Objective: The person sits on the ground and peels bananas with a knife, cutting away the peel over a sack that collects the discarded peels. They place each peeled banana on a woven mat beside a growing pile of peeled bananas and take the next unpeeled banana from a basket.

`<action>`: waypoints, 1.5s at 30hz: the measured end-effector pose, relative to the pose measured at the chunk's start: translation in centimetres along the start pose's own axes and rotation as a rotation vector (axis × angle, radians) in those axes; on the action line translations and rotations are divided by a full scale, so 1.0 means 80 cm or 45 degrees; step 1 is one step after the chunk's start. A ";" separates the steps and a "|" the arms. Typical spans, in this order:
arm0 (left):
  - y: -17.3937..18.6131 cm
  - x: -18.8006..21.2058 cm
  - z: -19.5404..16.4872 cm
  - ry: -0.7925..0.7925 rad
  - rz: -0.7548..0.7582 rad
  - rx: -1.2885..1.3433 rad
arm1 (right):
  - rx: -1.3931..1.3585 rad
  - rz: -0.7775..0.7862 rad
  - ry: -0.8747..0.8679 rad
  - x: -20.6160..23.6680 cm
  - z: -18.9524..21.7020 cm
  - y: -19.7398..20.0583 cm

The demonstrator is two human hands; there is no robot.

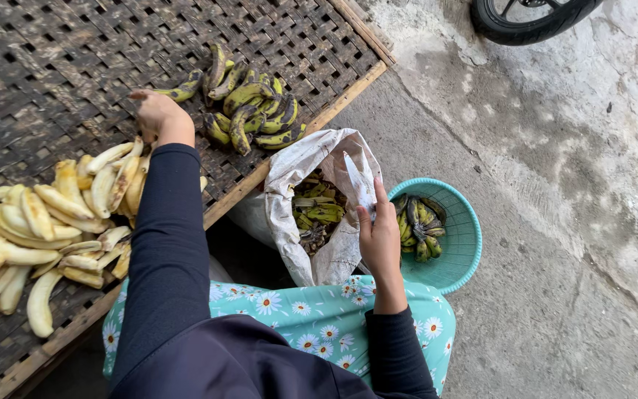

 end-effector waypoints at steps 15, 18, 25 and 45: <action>0.012 0.015 -0.032 -0.834 -0.255 0.384 | -0.298 0.001 0.077 -0.002 0.004 -0.017; 0.014 0.016 -0.023 -0.774 -0.144 0.505 | -0.318 0.052 -0.003 0.001 0.012 -0.014; 0.033 0.035 -0.017 -0.625 0.656 1.830 | -0.435 0.027 0.052 0.011 0.016 -0.008; -0.098 0.480 0.019 -0.517 2.185 2.987 | -0.203 0.057 0.678 0.104 0.119 0.016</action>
Point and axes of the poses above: each hand's wrist, its own x-axis away from the middle knuckle, its own y-axis out of the back of the hand, z = x × y, the point moved 6 cm from there along -x, towards the middle knuckle, and after that the axes turned 11 degrees about z, right-handed, at the moved point
